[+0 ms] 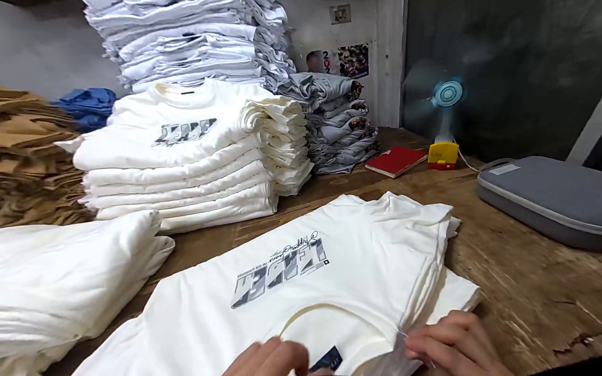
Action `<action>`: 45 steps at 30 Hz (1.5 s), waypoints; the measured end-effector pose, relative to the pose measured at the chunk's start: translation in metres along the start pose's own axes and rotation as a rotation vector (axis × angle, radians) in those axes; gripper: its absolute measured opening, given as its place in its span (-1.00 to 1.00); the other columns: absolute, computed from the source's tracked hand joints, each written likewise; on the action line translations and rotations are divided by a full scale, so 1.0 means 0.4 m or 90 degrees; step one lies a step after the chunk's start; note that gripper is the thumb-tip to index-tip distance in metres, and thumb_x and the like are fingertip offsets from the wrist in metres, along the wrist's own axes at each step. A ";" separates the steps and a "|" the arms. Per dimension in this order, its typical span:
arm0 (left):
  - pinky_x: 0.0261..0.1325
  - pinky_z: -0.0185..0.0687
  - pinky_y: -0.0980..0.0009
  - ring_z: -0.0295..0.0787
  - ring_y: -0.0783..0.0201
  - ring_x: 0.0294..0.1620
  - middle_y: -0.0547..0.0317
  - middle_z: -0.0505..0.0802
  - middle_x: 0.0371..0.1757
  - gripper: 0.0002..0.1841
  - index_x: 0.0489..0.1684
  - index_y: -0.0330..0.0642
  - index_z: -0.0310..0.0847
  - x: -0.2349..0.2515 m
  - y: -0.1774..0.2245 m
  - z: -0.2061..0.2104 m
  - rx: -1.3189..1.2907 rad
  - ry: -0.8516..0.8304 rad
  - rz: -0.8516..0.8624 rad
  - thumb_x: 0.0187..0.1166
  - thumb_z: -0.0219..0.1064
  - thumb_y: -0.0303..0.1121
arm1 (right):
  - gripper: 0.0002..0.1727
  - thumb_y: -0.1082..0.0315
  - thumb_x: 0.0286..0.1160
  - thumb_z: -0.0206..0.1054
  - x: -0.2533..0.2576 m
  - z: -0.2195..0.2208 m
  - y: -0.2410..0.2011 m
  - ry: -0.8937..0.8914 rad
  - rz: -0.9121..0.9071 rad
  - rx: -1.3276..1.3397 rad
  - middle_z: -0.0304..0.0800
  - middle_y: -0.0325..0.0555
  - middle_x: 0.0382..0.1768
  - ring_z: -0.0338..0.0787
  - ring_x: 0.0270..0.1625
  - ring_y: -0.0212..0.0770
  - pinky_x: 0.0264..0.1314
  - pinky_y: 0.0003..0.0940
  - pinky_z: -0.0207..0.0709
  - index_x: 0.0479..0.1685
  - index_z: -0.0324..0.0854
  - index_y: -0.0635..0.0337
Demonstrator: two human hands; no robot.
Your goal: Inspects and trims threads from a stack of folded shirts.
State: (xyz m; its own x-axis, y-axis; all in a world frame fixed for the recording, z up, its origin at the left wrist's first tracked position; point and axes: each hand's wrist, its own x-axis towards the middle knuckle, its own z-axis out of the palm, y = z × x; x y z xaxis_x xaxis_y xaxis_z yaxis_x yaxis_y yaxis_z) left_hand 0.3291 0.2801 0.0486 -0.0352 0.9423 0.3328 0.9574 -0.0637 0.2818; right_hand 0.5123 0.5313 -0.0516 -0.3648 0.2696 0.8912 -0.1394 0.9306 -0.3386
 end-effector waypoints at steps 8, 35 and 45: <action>-0.21 0.44 0.14 0.66 0.08 -0.28 0.19 0.74 -0.38 -0.76 0.02 -0.03 0.82 0.248 0.005 0.081 0.316 0.194 0.162 0.61 0.24 -0.46 | -0.93 0.15 0.59 0.44 -0.003 -0.008 -0.009 0.053 -0.012 -0.102 0.82 -0.50 -0.20 0.66 0.03 -0.44 0.31 -0.41 0.38 -0.18 0.84 -0.20; -0.43 0.69 0.43 0.73 0.44 -0.51 0.27 0.88 -0.39 -0.84 -0.27 -0.11 0.88 0.241 -0.060 0.119 -0.177 0.077 -0.104 0.31 0.58 -0.28 | -0.28 0.77 0.24 0.48 0.025 0.117 -0.118 0.099 0.309 0.382 0.87 -0.19 0.06 0.93 -0.01 -0.30 0.05 -0.32 0.88 0.46 0.30 0.29; -0.25 0.74 0.38 0.78 0.40 -0.34 0.19 0.89 -0.25 -0.65 -0.14 -0.16 0.89 0.199 -0.048 0.142 -0.276 0.062 -0.141 0.33 0.65 -0.09 | -0.57 0.37 0.39 0.55 0.015 0.155 -0.101 0.096 0.187 0.182 0.57 -0.16 0.39 0.71 0.24 -0.52 0.22 -0.60 0.69 0.22 0.55 0.03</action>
State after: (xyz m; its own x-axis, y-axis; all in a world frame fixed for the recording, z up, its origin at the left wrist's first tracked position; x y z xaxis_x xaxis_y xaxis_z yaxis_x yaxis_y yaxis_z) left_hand 0.3241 0.3750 0.0185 -0.2712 0.9148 0.2994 0.7169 -0.0156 0.6970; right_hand 0.4588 0.4801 -0.0514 -0.2911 0.5652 0.7719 -0.3066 0.7092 -0.6349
